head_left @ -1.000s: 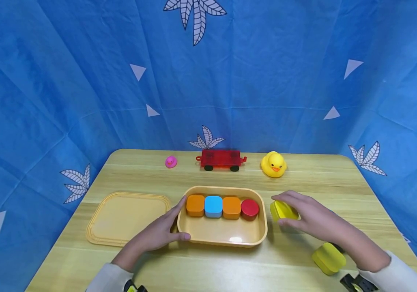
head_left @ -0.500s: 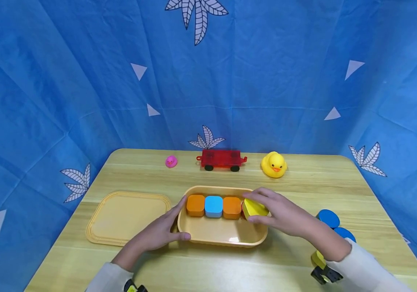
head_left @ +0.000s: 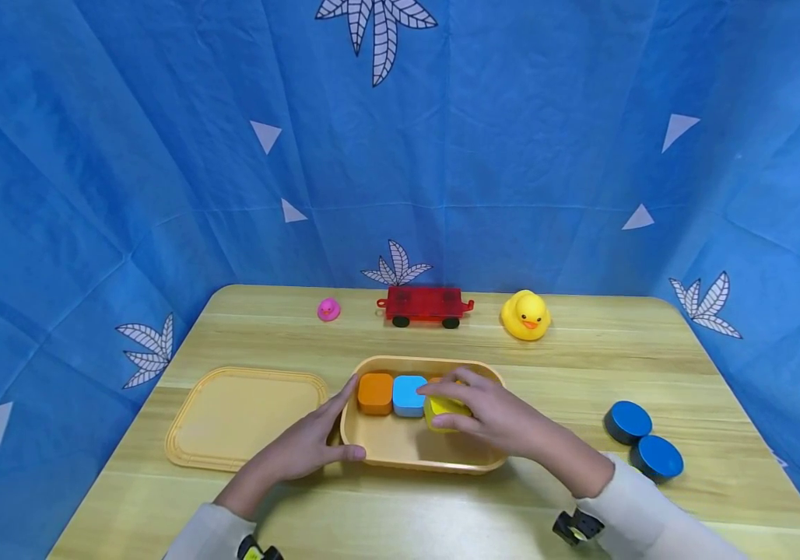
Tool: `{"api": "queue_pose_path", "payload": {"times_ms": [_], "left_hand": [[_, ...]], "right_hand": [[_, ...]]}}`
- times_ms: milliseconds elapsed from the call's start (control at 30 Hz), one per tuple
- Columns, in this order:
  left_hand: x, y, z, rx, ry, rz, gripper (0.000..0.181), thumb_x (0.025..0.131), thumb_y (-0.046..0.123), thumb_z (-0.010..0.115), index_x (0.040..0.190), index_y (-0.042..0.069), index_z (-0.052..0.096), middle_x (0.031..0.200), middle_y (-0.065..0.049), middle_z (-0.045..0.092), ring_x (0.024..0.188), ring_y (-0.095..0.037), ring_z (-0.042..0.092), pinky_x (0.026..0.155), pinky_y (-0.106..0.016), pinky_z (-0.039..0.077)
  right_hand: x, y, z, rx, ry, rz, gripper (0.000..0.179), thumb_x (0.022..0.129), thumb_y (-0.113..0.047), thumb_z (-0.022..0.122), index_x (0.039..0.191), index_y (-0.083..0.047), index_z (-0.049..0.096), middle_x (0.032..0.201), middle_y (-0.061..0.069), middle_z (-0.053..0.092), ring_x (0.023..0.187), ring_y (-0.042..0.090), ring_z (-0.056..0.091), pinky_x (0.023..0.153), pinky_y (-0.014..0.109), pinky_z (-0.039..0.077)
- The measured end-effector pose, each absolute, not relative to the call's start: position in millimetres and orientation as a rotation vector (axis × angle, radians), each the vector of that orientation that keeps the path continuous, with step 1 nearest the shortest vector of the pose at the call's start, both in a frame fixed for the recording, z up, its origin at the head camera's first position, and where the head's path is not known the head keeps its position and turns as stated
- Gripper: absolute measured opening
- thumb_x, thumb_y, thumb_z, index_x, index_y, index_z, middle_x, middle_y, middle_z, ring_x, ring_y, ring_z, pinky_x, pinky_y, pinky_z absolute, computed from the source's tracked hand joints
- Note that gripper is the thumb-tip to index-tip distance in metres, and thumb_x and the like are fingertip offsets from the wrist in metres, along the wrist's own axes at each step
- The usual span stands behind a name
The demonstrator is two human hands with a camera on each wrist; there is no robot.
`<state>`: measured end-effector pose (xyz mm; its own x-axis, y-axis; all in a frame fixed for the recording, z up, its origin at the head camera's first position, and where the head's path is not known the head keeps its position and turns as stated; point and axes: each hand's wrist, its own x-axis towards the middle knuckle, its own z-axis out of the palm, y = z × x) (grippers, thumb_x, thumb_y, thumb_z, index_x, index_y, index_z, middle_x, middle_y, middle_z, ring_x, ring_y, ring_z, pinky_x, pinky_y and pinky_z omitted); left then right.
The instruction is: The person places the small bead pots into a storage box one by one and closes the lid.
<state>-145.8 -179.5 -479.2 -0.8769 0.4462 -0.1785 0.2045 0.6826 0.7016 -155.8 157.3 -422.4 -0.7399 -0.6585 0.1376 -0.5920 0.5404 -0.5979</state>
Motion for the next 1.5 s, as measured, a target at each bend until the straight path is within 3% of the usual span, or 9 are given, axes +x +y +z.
{"api": "queue_pose_path", "payload": {"times_ms": [300, 400, 700, 1033, 1500], "left_hand": [[-145, -179, -480, 0.522, 2.556, 1.016, 0.11, 0.089, 0.055, 0.076, 0.165, 0.04, -0.002, 0.172, 0.001, 0.013, 0.154, -0.035, 0.027, 0.122, -0.058, 0.028], [-145, -179, -480, 0.527, 2.557, 1.018, 0.11, 0.089, 0.054, 0.076, 0.166, 0.039, -0.002, 0.172, 0.0, 0.014, 0.154, -0.035, 0.027, 0.122, -0.059, 0.028], [-145, -179, -478, 0.523, 2.555, 1.006, 0.108, 0.091, 0.053, 0.075, 0.166, 0.038, -0.002, 0.172, 0.0, 0.013, 0.154, -0.036, 0.027, 0.122, -0.059, 0.028], [-146, -179, -478, 0.54, 2.545, 1.028, 0.109, 0.091, 0.051, 0.076, 0.166, 0.037, -0.002, 0.172, 0.0, 0.013, 0.154, -0.035, 0.028, 0.121, -0.059, 0.03], [-147, -180, -480, 0.592, 2.52, 1.058, 0.114, 0.089, 0.049, 0.078, 0.166, 0.034, -0.005, 0.172, -0.003, 0.01, 0.155, -0.035, 0.024, 0.122, -0.058, 0.029]], "right_hand": [[-153, 135, -426, -1.002, 2.612, -0.85, 0.062, 0.096, -0.037, 0.074, 0.154, -0.031, 0.05, 0.137, 0.005, 0.052, 0.107, 0.019, 0.058, 0.088, 0.034, 0.057], [-151, 127, -427, -1.028, 2.629, -0.827, 0.065, 0.096, -0.031, 0.076, 0.155, -0.028, 0.049, 0.137, 0.006, 0.053, 0.105, 0.019, 0.06, 0.088, 0.035, 0.058], [-149, 98, -437, -0.985, 2.73, -0.827, 0.073, 0.088, -0.038, 0.084, 0.15, -0.013, 0.053, 0.147, 0.011, 0.056, 0.128, 0.03, 0.057, 0.106, 0.049, 0.051], [-153, 75, -452, -1.041, 2.848, -0.696, 0.07, 0.085, -0.042, 0.086, 0.14, -0.009, 0.059, 0.136, 0.011, 0.063, 0.126, 0.029, 0.054, 0.106, 0.043, 0.052], [-156, 60, -464, -1.134, 2.987, -0.495, 0.066, 0.08, -0.053, 0.086, 0.132, -0.017, 0.067, 0.124, 0.001, 0.06, 0.12, 0.023, 0.051, 0.107, 0.038, 0.045]]}}
